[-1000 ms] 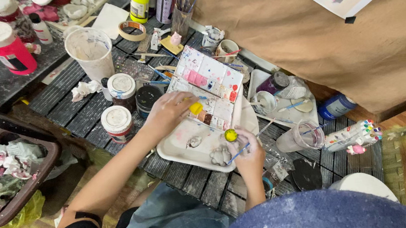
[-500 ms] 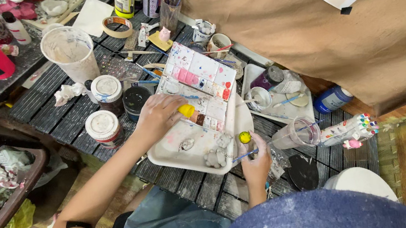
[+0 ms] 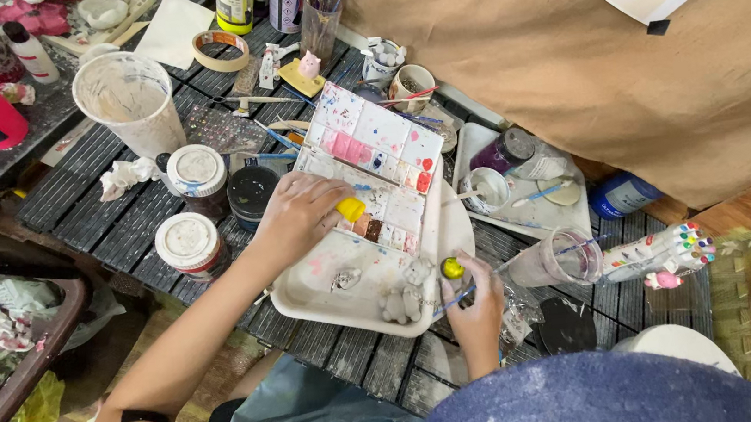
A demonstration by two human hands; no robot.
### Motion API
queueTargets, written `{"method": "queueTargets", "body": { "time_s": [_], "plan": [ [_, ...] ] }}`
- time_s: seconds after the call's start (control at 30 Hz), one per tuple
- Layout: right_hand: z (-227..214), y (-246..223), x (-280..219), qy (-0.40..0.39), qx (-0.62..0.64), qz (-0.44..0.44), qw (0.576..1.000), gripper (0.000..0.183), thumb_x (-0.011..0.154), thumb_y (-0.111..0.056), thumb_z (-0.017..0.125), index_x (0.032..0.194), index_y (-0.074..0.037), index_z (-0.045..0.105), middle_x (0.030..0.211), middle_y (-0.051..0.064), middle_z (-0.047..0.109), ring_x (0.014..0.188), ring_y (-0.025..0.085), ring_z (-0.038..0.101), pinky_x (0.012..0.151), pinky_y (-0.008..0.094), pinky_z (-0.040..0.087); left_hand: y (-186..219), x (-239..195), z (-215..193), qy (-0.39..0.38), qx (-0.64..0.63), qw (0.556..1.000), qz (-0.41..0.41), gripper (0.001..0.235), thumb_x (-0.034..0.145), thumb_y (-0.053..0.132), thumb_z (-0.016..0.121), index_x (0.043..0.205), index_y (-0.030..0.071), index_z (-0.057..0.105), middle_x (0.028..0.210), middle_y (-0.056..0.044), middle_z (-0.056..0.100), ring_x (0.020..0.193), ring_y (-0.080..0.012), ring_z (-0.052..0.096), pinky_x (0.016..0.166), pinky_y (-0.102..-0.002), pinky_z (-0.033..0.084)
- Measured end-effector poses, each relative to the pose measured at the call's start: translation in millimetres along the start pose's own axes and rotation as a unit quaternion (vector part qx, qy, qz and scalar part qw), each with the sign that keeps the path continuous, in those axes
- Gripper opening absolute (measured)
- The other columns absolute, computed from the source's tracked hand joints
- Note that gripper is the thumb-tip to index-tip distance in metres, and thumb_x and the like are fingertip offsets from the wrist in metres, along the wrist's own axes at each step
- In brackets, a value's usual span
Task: The person paints small white figurines using a fine brush and a watercolor palette. They dip the brush into red and yellow paint containers, mix colors on the palette, and apply paint to the figurines one at a time.
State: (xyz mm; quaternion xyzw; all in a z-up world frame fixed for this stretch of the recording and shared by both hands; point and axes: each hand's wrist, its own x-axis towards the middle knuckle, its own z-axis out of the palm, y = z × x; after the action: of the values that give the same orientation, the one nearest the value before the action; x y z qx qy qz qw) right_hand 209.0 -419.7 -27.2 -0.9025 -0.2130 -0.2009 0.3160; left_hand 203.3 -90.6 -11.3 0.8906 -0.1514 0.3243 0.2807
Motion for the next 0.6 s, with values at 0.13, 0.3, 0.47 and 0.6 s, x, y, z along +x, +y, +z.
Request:
{"method": "queueTargets", "body": {
  "time_s": [0.13, 0.3, 0.47, 0.6],
  "plan": [
    [-7.6, 2.5, -1.8, 0.033, 0.107, 0.002, 0.994, 0.036, 0.087, -0.010, 0.073, 0.120, -0.005, 0.060, 0.137, 0.018, 0.063, 0.132, 0.032, 0.057, 0.114, 0.044, 0.042, -3.1, 1.7, 1.4, -0.008, 0.015, 1.000, 0.000, 0.033, 0.088, 0.019, 0.073, 0.120, 0.014, 0.069, 0.124, 0.000, 0.070, 0.116, -0.0213, 0.063, 0.108, -0.042, 0.040],
    [-12.6, 4.6, -8.8, 0.046, 0.256, 0.031, 0.965, 0.021, 0.108, -0.010, 0.048, 0.125, -0.001, 0.057, 0.134, 0.020, 0.064, 0.129, 0.029, 0.060, 0.114, 0.043, 0.044, -4.1, 6.2, 3.4, -0.009, 0.049, 0.998, 0.029, 0.032, 0.088, 0.019, 0.072, 0.119, 0.013, 0.070, 0.122, 0.001, 0.070, 0.115, -0.0212, 0.062, 0.105, -0.043, 0.040],
    [5.8, 2.0, -6.1, 0.030, 0.354, 0.006, 0.935, 0.039, 0.113, -0.017, 0.021, 0.133, 0.000, 0.049, 0.106, 0.016, 0.071, 0.105, 0.025, 0.068, 0.106, 0.040, 0.050, -0.3, 9.6, 4.3, -0.018, 0.072, 0.996, 0.045, 0.028, 0.087, 0.019, 0.072, 0.115, 0.015, 0.070, 0.116, 0.003, 0.070, 0.111, -0.0187, 0.063, 0.102, -0.043, 0.040],
    [22.2, -8.7, 3.7, 0.021, 0.380, -0.008, 0.925, 0.017, 0.113, -0.011, 0.027, 0.122, -0.006, 0.041, 0.099, 0.013, 0.069, 0.089, 0.020, 0.066, 0.087, 0.035, 0.056, -0.1, 13.6, 2.7, -0.022, 0.064, 0.996, 0.060, 0.029, 0.087, 0.019, 0.072, 0.115, 0.015, 0.070, 0.117, 0.003, 0.069, 0.111, -0.0181, 0.062, 0.102, -0.042, 0.040]
  ]
}}
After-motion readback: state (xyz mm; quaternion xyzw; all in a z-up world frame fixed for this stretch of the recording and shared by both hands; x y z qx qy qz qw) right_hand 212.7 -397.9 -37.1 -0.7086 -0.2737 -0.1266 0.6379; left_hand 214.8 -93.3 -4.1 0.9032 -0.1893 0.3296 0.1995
